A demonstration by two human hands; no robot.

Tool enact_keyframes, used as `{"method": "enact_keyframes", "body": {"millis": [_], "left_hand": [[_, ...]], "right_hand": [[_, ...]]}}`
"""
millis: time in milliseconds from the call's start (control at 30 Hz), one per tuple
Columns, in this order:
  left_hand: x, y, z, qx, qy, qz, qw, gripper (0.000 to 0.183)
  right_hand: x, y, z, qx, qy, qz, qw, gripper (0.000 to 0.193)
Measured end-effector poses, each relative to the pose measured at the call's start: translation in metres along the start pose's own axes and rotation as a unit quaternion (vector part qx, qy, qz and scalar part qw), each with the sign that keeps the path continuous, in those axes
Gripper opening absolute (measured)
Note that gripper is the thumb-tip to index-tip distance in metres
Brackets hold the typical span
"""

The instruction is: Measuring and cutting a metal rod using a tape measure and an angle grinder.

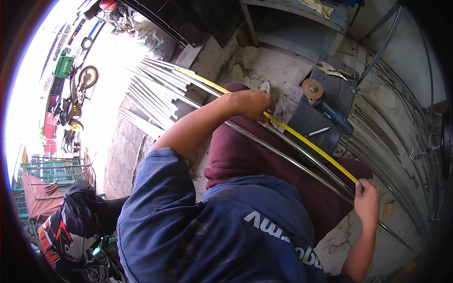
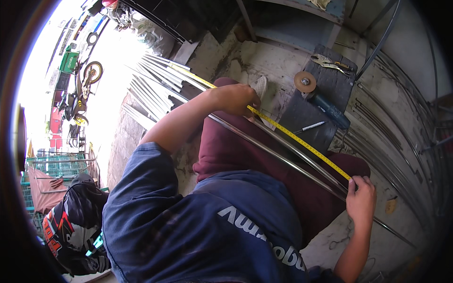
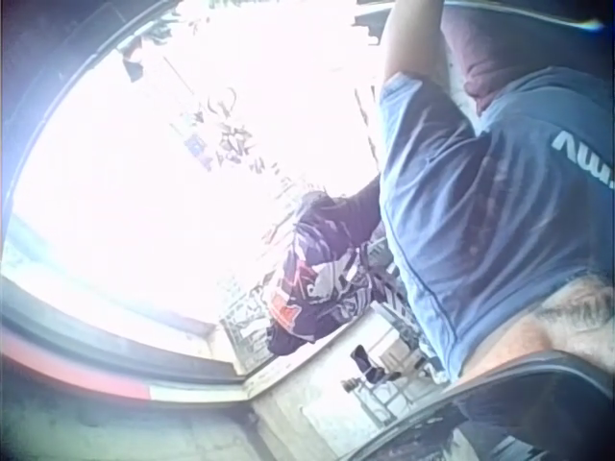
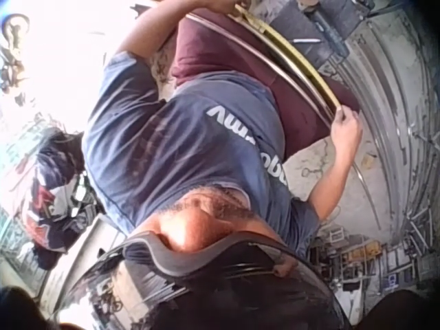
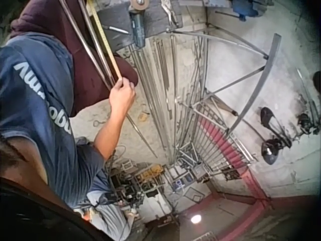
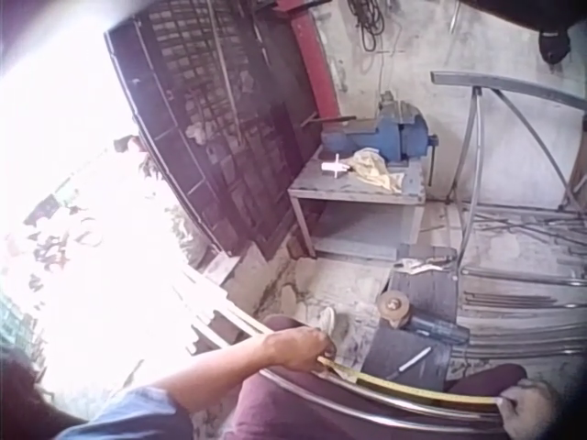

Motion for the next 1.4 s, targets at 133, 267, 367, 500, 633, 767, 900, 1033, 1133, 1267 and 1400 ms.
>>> {"method": "enact_keyframes", "body": {"millis": [133, 267, 367, 500, 633, 767, 900, 1033, 1133, 1267, 1400], "left_hand": [[0.007, -0.002, 0.002, 0.002, -0.016, -0.002, 1.000, 0.046], [0.003, -0.002, 0.006, -0.001, -0.020, -0.016, 1.000, 0.047], [-0.013, 0.007, 0.006, 0.003, 0.016, -0.021, 1.000, 0.046], [-0.005, 0.006, -0.006, 0.026, 0.032, -0.010, 0.999, 0.046], [0.007, -0.008, 0.011, 0.013, -0.064, -0.010, 0.998, 0.037], [0.007, -0.009, -0.002, -0.009, -0.054, 0.014, 0.998, 0.039], [0.018, -0.010, -0.038, 0.002, -0.087, 0.021, 0.996, 0.041], [0.024, -0.014, -0.039, 0.002, -0.119, 0.030, 0.992, 0.042], [0.026, -0.013, -0.048, 0.001, -0.124, 0.037, 0.992, 0.041], [0.027, -0.011, -0.048, 0.014, -0.112, 0.042, 0.993, 0.041], [0.030, -0.008, -0.057, 0.015, -0.108, 0.062, 0.992, 0.042]], "right_hand": [[-0.002, -0.001, 0.000, -0.004, -0.005, 0.004, 1.000, 0.014], [0.000, -0.007, 0.002, -0.005, -0.004, 0.012, 1.000, 0.014], [0.008, -0.014, 0.012, 0.006, 0.028, 0.016, 0.999, 0.014], [0.000, -0.015, 0.021, -0.038, 0.030, -0.052, 0.998, 0.015], [0.007, -0.001, 0.062, -0.018, 0.073, -0.122, 0.990, 0.021], [0.027, -0.006, 0.099, -0.011, 0.113, -0.152, 0.982, 0.024], [0.036, -0.004, 0.127, -0.013, 0.147, -0.172, 0.974, 0.026], [0.036, -0.003, 0.140, -0.017, 0.161, -0.183, 0.970, 0.027], [0.033, 0.001, 0.141, -0.004, 0.131, -0.180, 0.975, 0.026], [0.028, 0.006, 0.140, -0.019, 0.127, -0.185, 0.974, 0.024], [0.028, 0.010, 0.139, -0.023, 0.108, -0.185, 0.976, 0.022]]}}
Point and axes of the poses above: each hand's wrist, its own x-axis away from the middle knuckle, its own y-axis out of the palm, z = x × y, the point moved 7 cm from there along -x, towards the middle knuckle, and after that the axes turned 6 degrees about x, right-handed, at the moved point
